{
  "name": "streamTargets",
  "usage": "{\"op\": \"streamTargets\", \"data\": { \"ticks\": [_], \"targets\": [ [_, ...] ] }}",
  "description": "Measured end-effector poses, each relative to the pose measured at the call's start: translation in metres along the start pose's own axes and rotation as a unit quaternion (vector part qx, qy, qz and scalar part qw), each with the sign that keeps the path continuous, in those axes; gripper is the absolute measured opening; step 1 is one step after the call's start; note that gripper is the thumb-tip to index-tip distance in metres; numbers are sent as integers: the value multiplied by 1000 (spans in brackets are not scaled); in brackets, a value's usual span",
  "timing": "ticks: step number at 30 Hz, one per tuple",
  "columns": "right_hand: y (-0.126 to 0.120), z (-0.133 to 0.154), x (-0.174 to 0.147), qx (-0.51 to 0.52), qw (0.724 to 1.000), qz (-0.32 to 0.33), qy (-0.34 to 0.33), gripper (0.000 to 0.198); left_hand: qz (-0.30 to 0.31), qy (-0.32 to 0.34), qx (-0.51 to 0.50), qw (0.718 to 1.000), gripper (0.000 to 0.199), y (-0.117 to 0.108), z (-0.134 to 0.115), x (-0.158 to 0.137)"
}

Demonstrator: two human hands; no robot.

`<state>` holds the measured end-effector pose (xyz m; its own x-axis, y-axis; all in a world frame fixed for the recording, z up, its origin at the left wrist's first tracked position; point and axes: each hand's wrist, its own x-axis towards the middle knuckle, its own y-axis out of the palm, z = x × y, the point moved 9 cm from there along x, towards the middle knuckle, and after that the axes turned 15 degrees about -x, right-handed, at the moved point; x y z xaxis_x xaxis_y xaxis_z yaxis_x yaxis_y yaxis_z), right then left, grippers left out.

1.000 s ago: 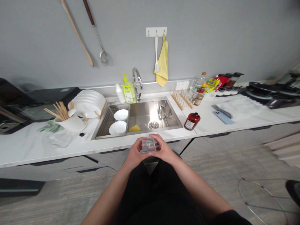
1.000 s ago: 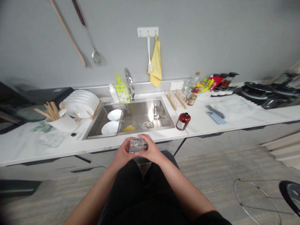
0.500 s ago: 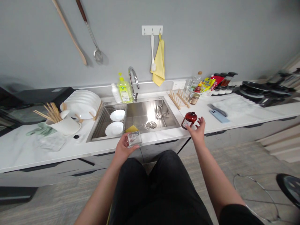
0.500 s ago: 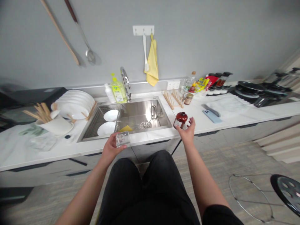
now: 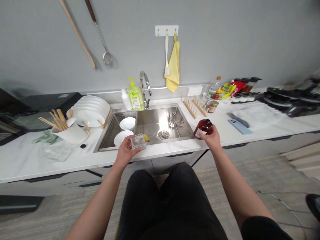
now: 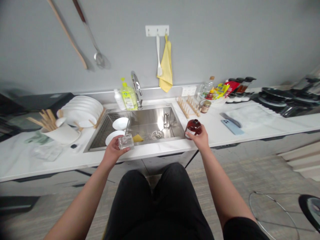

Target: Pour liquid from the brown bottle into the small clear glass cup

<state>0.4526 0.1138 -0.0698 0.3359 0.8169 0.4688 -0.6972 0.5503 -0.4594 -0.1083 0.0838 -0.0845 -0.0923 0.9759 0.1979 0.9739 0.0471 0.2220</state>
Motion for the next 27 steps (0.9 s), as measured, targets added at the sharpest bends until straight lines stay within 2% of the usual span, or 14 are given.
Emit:
{"op": "streamTargets", "data": {
  "ticks": [2,4,7,11,15,20,24,27],
  "targets": [
    [12,23,6,39,998,38,6,88,-2,1,-6,1000,98,-2,-1,17],
    [34,55,12,81,991,107,-14,88,8,-7,-18,1000,98,-1,-1,36],
    [78,96,22,137,968,208,-34,92,39,-11,-33,999,91,8,-3,67],
    [146,122,38,197,931,307,-32,92,62,12,-55,997,85,24,-7,113],
    [216,125,52,242,889,389,-13,97,78,5,-92,993,87,37,3,161],
    [284,119,66,274,869,411,20,97,112,12,-105,988,84,54,22,210],
    [319,106,71,272,868,416,29,99,109,16,-117,987,87,58,41,233],
    [332,91,71,239,873,424,18,98,105,3,-120,987,84,57,58,241]
  ]
}}
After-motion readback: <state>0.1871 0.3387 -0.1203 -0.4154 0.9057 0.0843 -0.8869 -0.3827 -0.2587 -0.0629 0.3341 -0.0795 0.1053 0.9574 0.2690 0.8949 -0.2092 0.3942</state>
